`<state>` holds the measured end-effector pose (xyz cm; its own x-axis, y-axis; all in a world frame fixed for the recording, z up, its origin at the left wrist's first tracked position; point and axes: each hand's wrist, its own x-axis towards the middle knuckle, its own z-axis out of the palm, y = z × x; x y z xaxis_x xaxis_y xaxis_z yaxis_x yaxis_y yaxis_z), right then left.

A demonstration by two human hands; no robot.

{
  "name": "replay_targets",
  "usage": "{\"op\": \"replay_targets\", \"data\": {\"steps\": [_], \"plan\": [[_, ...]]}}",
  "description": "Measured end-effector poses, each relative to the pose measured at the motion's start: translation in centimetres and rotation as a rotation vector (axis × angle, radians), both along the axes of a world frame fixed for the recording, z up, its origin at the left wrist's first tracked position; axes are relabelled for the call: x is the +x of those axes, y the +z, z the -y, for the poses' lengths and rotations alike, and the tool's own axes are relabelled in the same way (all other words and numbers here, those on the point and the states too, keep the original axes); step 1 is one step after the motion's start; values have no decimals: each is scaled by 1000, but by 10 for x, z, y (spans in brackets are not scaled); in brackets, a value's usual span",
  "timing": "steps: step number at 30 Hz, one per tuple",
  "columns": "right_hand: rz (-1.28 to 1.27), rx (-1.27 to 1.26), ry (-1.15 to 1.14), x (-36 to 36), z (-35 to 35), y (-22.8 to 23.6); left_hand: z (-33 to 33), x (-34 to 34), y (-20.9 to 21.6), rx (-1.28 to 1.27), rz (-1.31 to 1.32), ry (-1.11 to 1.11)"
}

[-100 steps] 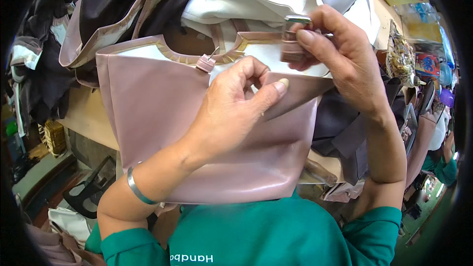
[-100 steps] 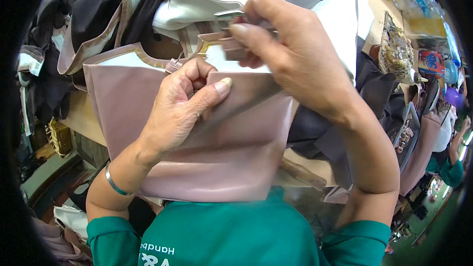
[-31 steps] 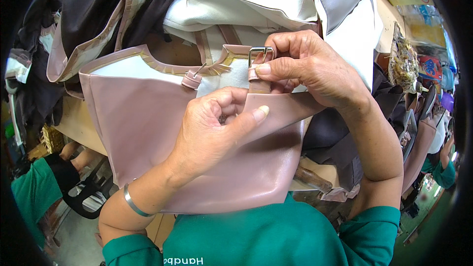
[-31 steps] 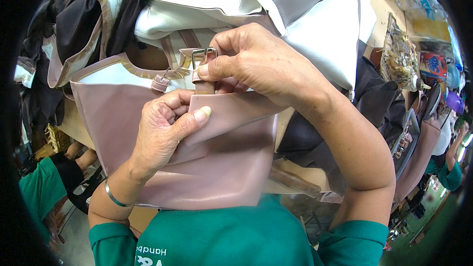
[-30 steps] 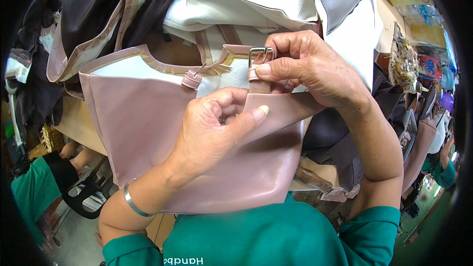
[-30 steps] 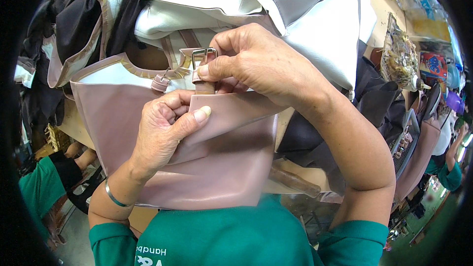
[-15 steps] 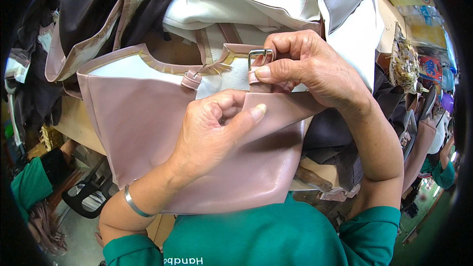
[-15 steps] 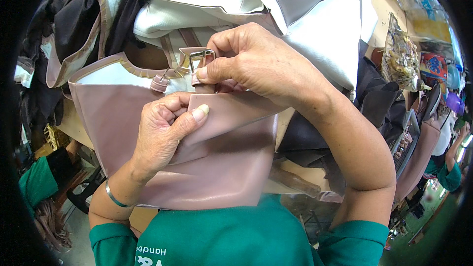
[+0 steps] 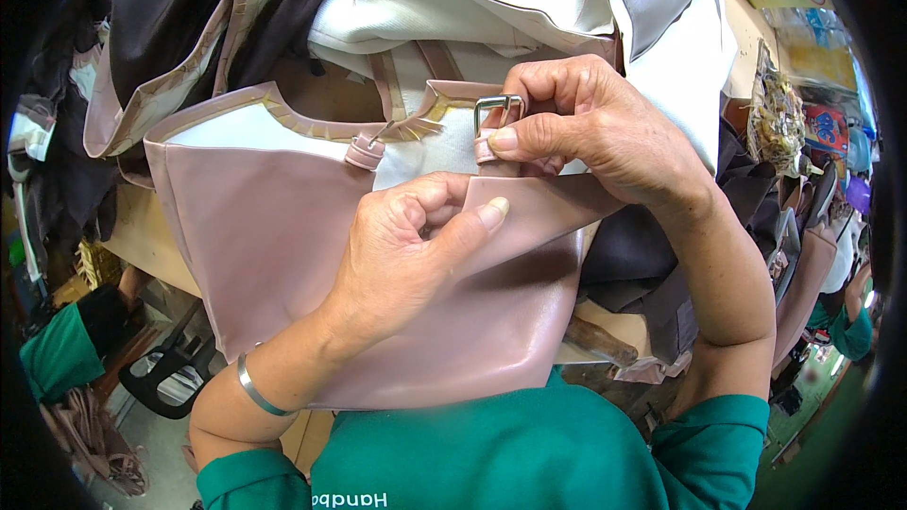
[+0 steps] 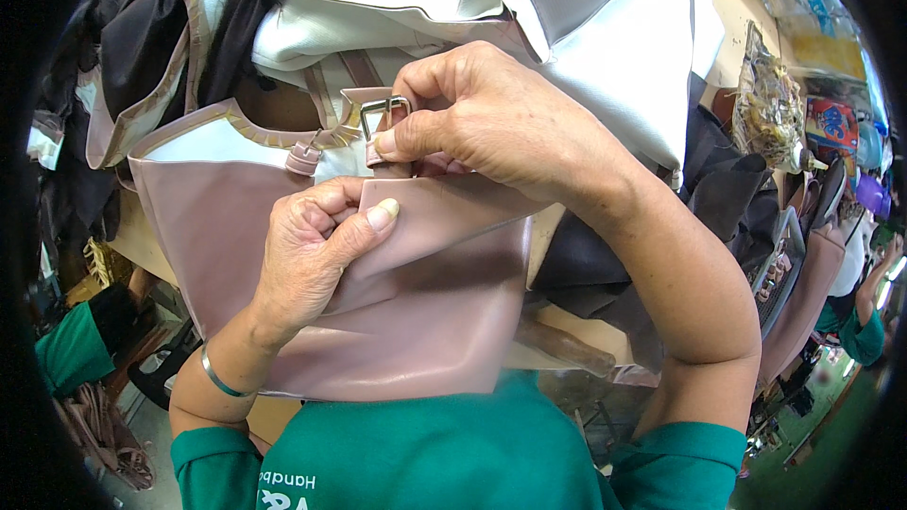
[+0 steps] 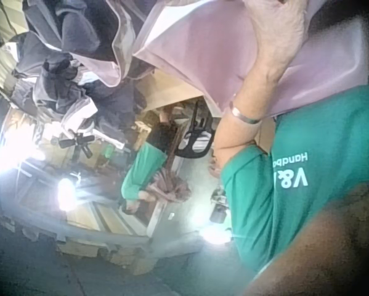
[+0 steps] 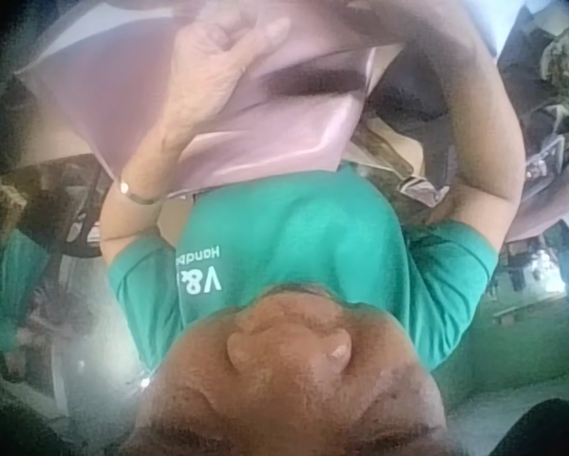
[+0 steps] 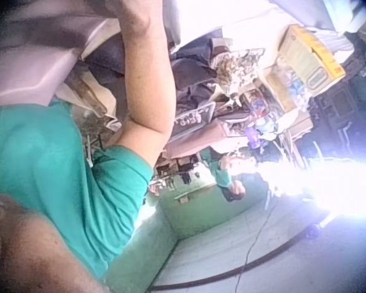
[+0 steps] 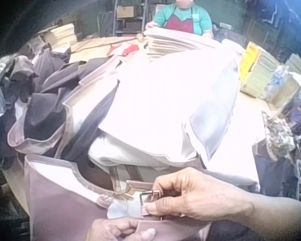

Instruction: The person assembles a pink handbag by attaching metal hardware to the fabric. They pick up a metal buckle from a container, thread the bag's strap through it, and secure it in place. The person repeats this process for the other side of the bag, then folds and arranges the finished handbag on the table.

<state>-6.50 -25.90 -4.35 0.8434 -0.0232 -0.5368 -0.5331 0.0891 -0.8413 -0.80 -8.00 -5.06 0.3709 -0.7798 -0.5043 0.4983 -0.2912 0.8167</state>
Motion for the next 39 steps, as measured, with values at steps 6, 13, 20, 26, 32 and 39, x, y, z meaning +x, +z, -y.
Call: {"op": "replay_targets", "data": {"steps": [6,13,20,26,32,39], "plan": [[0,-8,19,0,0,2,0,-1,0,9,1,12],[12,26,15,-1,0,0,-1,0,-2,5,35,0],[39,75,18,-1,0,0,-4,3,-5,55,69,-47],[66,88,28,-1,-2,4,-4,1,-8,-3,25,-4],[78,70,33,-3,-2,10,-3,3,-9,-46,-54,9],[168,86,121,-10,-5,20,-4,4,0,-130,-267,-21]]}}
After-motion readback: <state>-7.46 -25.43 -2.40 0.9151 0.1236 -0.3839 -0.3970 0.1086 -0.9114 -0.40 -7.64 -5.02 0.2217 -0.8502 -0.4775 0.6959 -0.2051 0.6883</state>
